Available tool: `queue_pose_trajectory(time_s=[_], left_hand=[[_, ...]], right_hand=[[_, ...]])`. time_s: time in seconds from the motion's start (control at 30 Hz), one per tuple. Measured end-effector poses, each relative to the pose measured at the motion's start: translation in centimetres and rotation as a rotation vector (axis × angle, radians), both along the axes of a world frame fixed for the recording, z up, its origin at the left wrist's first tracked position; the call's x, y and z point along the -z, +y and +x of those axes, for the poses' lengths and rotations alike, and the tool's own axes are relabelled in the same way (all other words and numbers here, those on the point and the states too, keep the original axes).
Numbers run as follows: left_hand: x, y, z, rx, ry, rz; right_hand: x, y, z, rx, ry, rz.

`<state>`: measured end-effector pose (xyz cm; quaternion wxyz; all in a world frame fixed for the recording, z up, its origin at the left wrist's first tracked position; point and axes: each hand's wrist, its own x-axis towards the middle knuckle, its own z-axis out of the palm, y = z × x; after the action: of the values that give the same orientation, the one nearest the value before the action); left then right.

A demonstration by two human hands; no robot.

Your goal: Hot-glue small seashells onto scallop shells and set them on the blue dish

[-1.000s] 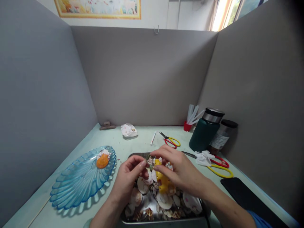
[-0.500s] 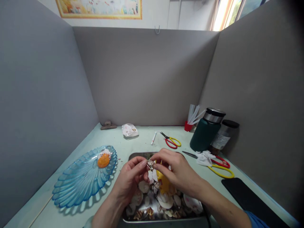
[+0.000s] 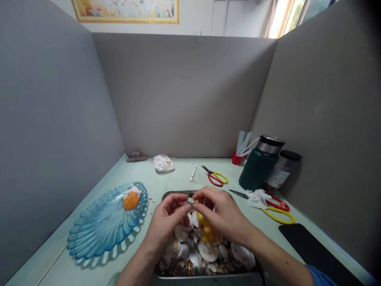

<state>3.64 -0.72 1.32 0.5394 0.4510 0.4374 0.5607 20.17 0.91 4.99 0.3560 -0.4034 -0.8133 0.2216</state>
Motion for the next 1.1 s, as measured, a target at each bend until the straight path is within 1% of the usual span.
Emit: queue_pose_trajectory(time_s=[0.17, 0.3, 0.47, 0.73, 0.93, 1.1], left_hand=[[-0.33, -0.15, 0.09, -0.035, 0.034, 0.029], [-0.38, -0.15, 0.02, -0.030, 0.068, 0.036], [-0.36, -0.13, -0.04, -0.014, 0.081, 0.046], [-0.41, -0.16, -0.06, -0.013, 0.059, 0.040], [-0.49, -0.16, -0.08, 0.000, 0.061, 0.036], [-0.08, -0.09, -0.35, 0.040, 0.029, 0.048]], right_hand=[[0.00, 0.02, 0.06, 0.000, 0.009, 0.006], [-0.04, -0.02, 0.11, -0.020, 0.035, 0.016], [-0.12, -0.06, 0.01, -0.047, 0.081, -0.034], [-0.07, 0.04, 0.14, -0.054, 0.093, -0.077], [-0.13, -0.02, 0.17, -0.070, 0.093, -0.026], [-0.36, -0.24, 0.10, -0.059, 0.073, -0.005]])
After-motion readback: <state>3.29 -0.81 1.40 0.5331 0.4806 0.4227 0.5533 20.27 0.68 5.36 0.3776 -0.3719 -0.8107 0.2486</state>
